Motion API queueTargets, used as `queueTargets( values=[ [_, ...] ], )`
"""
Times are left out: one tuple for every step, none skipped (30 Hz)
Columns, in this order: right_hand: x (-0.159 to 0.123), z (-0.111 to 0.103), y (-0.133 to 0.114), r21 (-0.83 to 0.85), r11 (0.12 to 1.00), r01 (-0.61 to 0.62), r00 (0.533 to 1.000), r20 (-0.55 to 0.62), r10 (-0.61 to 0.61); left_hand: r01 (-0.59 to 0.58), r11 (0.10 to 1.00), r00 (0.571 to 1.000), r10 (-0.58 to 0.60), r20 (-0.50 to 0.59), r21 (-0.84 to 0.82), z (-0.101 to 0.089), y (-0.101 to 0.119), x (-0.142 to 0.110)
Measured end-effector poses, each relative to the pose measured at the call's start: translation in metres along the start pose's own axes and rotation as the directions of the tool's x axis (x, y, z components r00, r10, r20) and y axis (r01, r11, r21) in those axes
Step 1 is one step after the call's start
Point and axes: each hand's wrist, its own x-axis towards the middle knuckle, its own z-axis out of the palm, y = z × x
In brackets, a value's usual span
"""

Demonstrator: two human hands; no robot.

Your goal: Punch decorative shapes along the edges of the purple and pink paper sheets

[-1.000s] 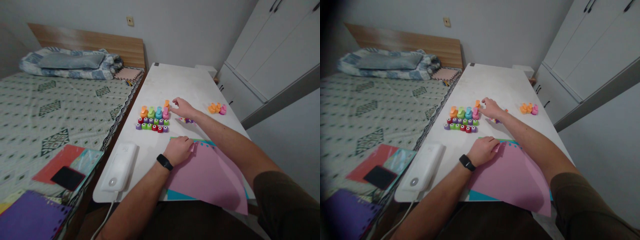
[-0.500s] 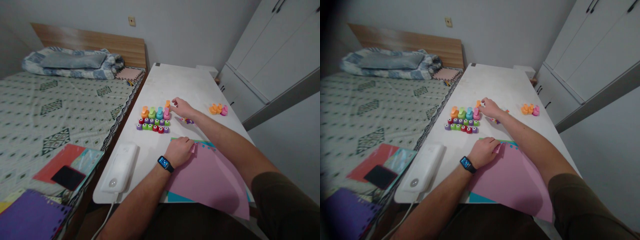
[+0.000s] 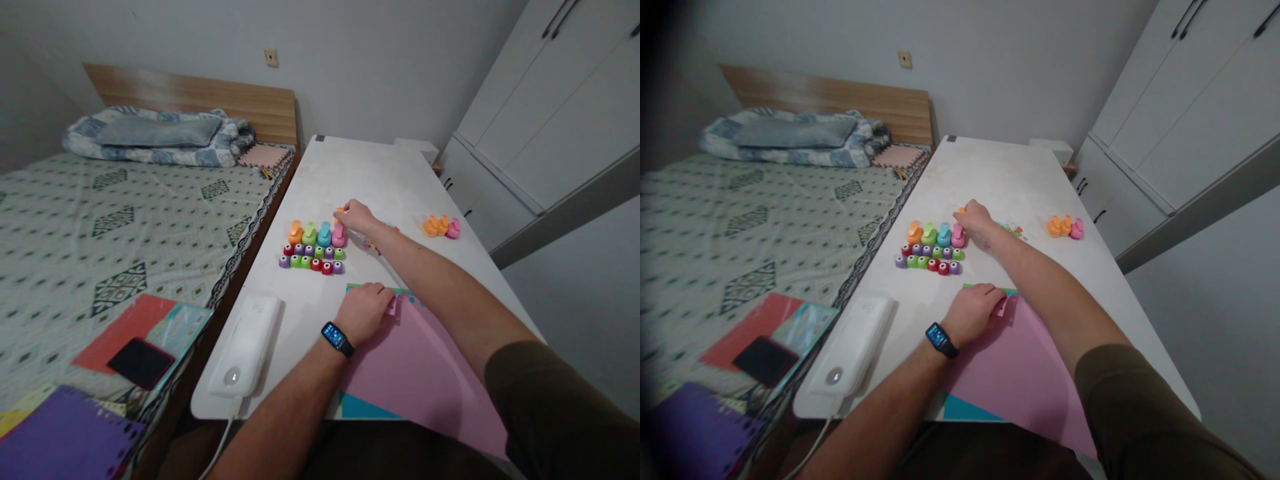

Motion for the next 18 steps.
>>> queueTargets(
  values=[
    [0.002, 0.0, -0.002, 0.0, 1.0, -0.03, 1.0, -0.006, 0.03, -0.001, 1.0, 1.0, 0.001, -0.001, -0.002, 0.0, 0.0, 0.0],
    [0.003, 0.0, -0.003, 0.002, 0.998, -0.056, 0.998, 0.0, 0.056, 0.0, 1.0, 1.0, 0.0, -0.003, -0.004, 0.0, 0.001, 0.0],
    [0.004, 0.001, -0.004, 0.007, 0.997, -0.075, 0.997, 0.015, 0.075, 0.003, 1.0, 1.0, -0.003, -0.004, -0.008, 0.0, 0.001, 0.0],
    [0.005, 0.002, -0.005, 0.012, 0.996, -0.087, 0.996, 0.035, 0.086, 0.007, 1.0, 1.0, -0.007, -0.006, -0.011, 0.0, 0.001, 0.0],
    [0.006, 0.003, -0.005, 0.017, 0.996, -0.092, 0.994, 0.056, 0.091, 0.011, 1.0, 1.0, -0.012, -0.008, -0.015, 0.0, 0.001, 0.0],
    [0.007, 0.004, -0.006, 0.024, 0.995, -0.094, 0.993, 0.07, 0.092, 0.015, 1.0, 1.0, -0.016, -0.01, -0.018, 0.0, 0.001, 0.0],
    [0.007, 0.005, -0.006, 0.033, 0.995, -0.095, 0.993, 0.071, 0.093, 0.02, 1.0, 1.0, -0.02, -0.013, -0.022, 0.0, 0.0, 0.0],
    [0.007, 0.006, -0.005, 0.043, 0.994, -0.097, 0.994, 0.061, 0.094, 0.024, 0.999, 1.0, -0.025, -0.017, -0.026, 0.001, 0.0, 0.0],
    [0.007, 0.006, -0.005, 0.05, 0.994, -0.098, 0.994, 0.045, 0.096, 0.028, 0.999, 0.999, -0.029, -0.021, -0.032, 0.001, -0.001, 0.0],
    [0.008, 0.004, -0.004, 0.063, 0.993, -0.097, 0.995, 0.02, 0.096, 0.034, 0.999, 0.999, -0.035, -0.025, -0.042, 0.001, -0.002, 0.0],
    [0.008, 0.001, -0.002, 0.091, 0.992, -0.09, 0.996, -0.014, 0.092, 0.044, 0.998, 0.999, -0.045, -0.03, -0.054, 0.002, -0.002, 0.0],
    [0.008, -0.003, 0.0, 0.142, 0.987, -0.079, 0.995, -0.051, 0.087, 0.056, 0.996, 0.998, -0.059, -0.037, -0.069, 0.002, -0.003, 0.0],
    [0.008, -0.009, 0.003, 0.224, 0.972, -0.064, 0.993, -0.079, 0.084, 0.071, 0.994, 0.996, -0.075, -0.045, -0.086, 0.003, -0.004, 0.0],
    [0.006, -0.016, 0.007, 0.334, 0.941, -0.046, 0.993, -0.09, 0.081, 0.087, 0.991, 0.994, -0.093, -0.055, -0.105, 0.003, -0.005, 0.0],
    [0.004, -0.024, 0.012, 0.464, 0.885, -0.029, 0.994, -0.079, 0.074, 0.102, 0.987, 0.992, -0.111, -0.067, -0.127, 0.004, -0.005, 0.0],
    [-0.001, -0.033, 0.017, 0.592, 0.806, -0.02, 0.998, -0.041, 0.055, 0.113, 0.982, 0.989, -0.126, -0.08, -0.152, 0.004, -0.006, 0.0],
    [-0.007, -0.042, 0.023, 0.702, 0.712, -0.021, 1.0, 0.005, 0.024, 0.122, 0.976, 0.985, -0.141, -0.096, -0.178, 0.004, -0.006, 0.001],
    [-0.015, -0.052, 0.029, 0.786, 0.618, -0.022, 0.999, 0.042, -0.017, 0.132, 0.97, 0.981, -0.157, -0.112, -0.206, 0.004, -0.007, 0.001]
  ],
)
